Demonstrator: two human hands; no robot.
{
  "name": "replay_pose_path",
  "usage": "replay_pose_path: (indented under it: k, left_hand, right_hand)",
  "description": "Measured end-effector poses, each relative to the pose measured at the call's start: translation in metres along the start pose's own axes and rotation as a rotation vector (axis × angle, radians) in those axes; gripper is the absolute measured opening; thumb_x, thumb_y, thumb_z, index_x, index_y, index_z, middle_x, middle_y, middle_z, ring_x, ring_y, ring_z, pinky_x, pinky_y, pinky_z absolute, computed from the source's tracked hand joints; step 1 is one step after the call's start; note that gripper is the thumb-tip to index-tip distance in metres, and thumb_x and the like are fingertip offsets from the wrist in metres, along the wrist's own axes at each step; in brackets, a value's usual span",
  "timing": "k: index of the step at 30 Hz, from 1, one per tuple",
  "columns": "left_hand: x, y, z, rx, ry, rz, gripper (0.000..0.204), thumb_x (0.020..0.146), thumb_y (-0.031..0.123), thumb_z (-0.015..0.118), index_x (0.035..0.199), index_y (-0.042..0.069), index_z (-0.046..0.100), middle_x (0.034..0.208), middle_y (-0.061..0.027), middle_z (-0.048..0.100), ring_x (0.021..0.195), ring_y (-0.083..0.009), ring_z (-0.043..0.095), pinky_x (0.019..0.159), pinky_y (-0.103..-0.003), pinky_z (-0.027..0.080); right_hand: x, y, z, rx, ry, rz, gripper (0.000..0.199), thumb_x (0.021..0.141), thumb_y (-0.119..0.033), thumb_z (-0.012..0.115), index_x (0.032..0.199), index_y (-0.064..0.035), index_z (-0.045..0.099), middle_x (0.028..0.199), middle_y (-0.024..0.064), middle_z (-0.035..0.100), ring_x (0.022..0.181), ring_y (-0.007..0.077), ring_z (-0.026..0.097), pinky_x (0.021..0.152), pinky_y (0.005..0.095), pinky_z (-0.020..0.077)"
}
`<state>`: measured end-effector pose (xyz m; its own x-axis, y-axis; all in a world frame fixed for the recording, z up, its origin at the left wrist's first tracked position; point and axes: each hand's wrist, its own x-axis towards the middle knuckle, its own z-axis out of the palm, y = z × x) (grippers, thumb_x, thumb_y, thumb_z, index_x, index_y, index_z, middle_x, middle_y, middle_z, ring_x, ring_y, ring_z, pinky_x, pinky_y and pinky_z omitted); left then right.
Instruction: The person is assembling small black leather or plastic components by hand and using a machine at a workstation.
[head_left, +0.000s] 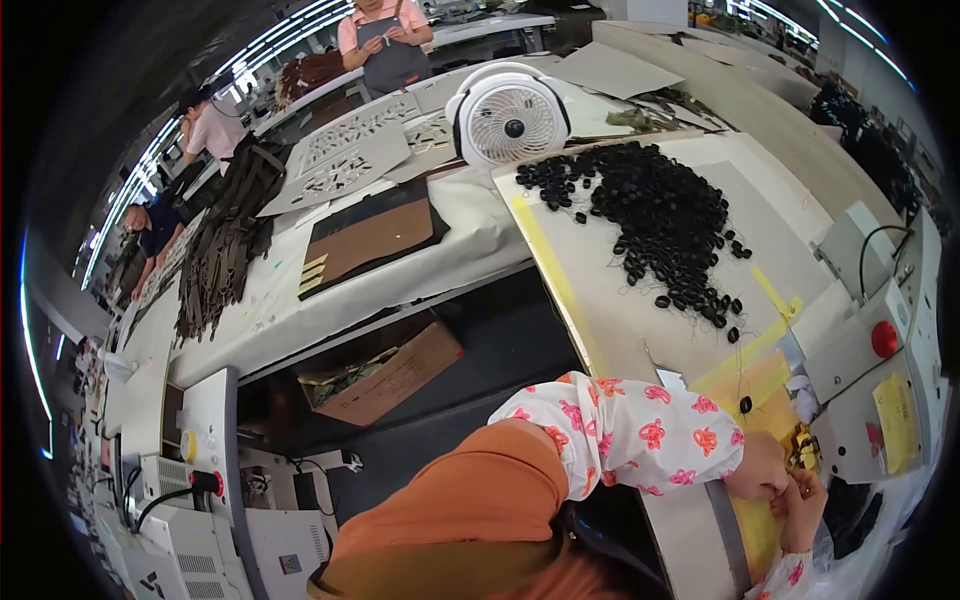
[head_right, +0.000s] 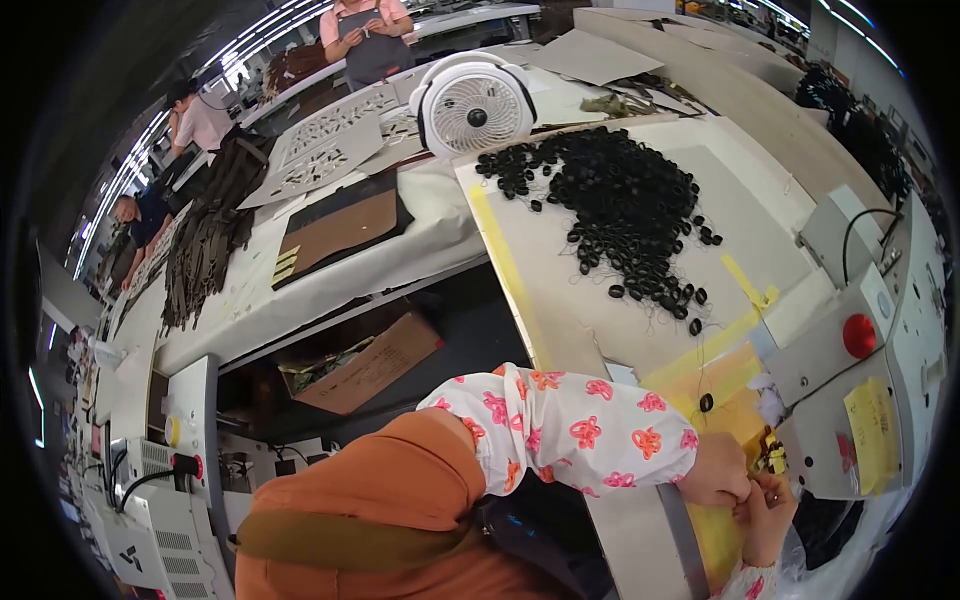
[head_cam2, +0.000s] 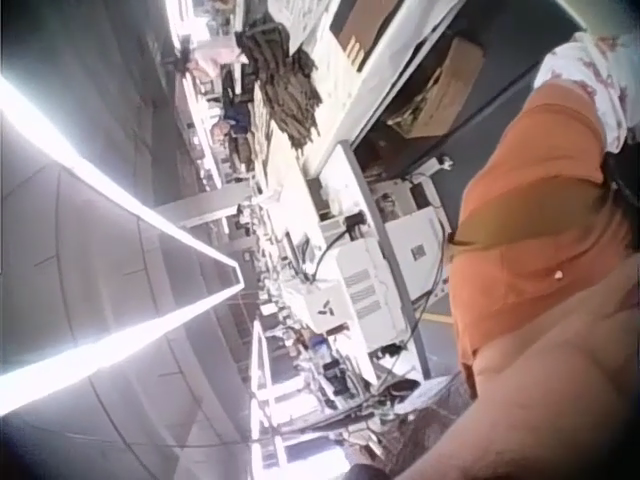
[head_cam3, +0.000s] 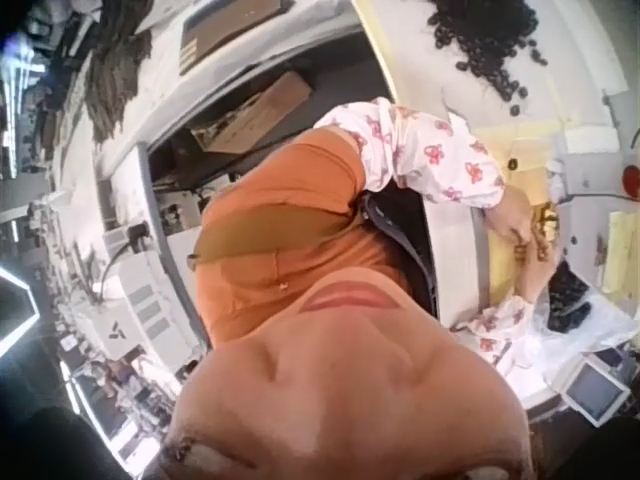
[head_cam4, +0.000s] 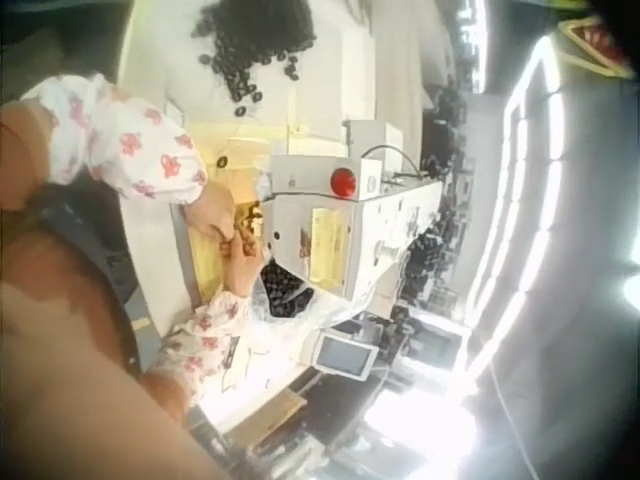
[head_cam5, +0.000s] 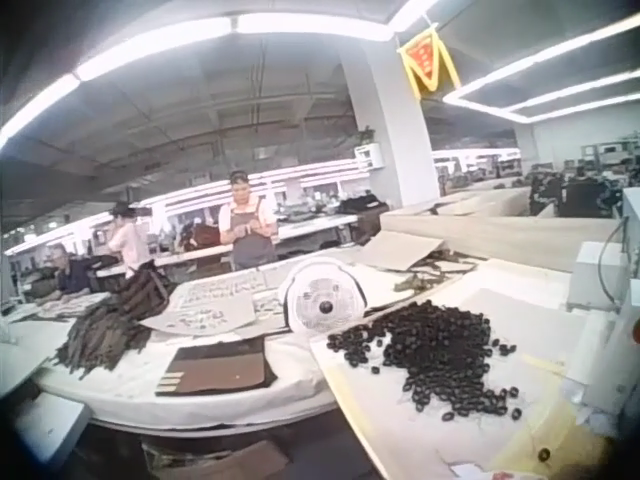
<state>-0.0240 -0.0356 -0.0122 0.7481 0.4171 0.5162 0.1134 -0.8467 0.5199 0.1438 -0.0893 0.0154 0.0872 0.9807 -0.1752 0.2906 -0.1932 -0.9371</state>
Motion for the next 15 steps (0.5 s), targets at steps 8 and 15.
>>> replay_pose_path:
  k: [8, 15]
  left_hand:
    - [0.025, -0.021, 0.013, 0.047, 0.386, -0.118, 0.018, 0.067, 0.021, 0.056, 0.057, 0.007, 0.055, 0.056, -0.0115, 0.055, 0.057, -0.0301, 0.055, 0.049, -0.041, 0.041]
    - [0.028, -0.023, 0.005, -0.299, 0.107, -0.078, 0.026, 0.072, 0.031, 0.05, 0.066, 0.008, 0.061, 0.062, -0.0111, 0.058, 0.06, -0.0304, 0.056, 0.053, -0.04, 0.043]
  right_hand:
    - [0.008, 0.026, -0.015, -0.079, 0.068, -0.121, 0.011, 0.081, -0.004, 0.052, 0.079, -0.0065, 0.042, 0.067, -0.003, 0.044, 0.05, 0.0022, 0.039, 0.044, 0.0155, 0.0303]
    - [-0.045, -0.058, 0.035, -0.778, -0.13, -0.585, 0.019, 0.073, -0.007, 0.065, 0.089, 0.0013, 0.059, 0.086, 0.0119, 0.06, 0.075, 0.0166, 0.057, 0.068, 0.0249, 0.0464]
